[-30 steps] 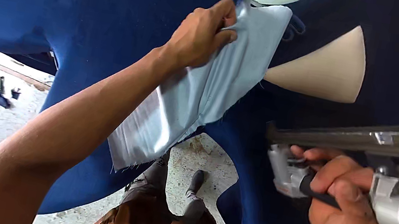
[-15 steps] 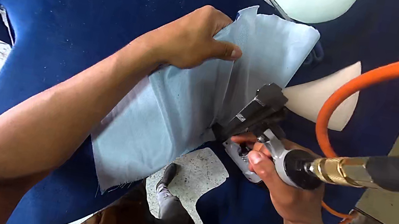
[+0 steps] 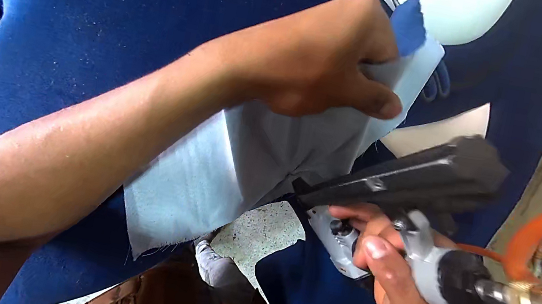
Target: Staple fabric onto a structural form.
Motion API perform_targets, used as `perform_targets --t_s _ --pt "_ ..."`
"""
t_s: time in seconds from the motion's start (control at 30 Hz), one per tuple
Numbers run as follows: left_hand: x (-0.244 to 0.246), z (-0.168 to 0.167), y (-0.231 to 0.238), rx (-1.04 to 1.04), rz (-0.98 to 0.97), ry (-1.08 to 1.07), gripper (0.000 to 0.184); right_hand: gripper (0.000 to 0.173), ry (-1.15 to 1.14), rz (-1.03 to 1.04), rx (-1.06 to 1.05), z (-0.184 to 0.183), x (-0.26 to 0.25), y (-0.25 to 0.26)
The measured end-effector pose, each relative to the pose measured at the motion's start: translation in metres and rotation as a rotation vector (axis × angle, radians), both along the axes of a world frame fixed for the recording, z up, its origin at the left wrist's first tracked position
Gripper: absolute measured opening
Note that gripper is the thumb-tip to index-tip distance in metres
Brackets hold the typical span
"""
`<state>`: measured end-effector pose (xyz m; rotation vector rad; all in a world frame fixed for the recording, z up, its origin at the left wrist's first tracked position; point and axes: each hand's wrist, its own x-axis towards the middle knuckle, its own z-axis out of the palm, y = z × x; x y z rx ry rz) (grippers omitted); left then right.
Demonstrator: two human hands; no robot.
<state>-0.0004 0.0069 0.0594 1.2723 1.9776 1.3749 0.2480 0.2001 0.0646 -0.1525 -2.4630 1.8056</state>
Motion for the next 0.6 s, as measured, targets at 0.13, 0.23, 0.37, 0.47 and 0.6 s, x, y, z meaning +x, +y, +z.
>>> perform_targets --t_s 0.13,0.23,0.37,0.47,0.6 --pt "-0.001 -0.004 0.006 0.086 -0.012 0.042 0.03 0.021 0.0 -0.06 0.194 -0.017 -0.006 0.0" --pt "-0.016 -0.018 0.0 0.059 0.032 -0.003 0.037 0.019 0.008 -0.047 0.164 -0.022 -0.015 0.005" --pt "-0.028 -0.028 -0.013 -0.208 -0.018 -0.061 0.041 0.023 -0.022 -0.007 0.168 -0.011 -0.021 0.0" --pt "-0.034 -0.031 -0.017 -0.229 -0.006 -0.012 0.035 0.024 -0.047 0.017 0.083 -0.001 -0.017 -0.002" --pt "-0.03 -0.032 -0.011 -0.102 0.022 -0.016 0.029 0.02 -0.036 -0.01 0.165 -0.011 -0.018 -0.008"
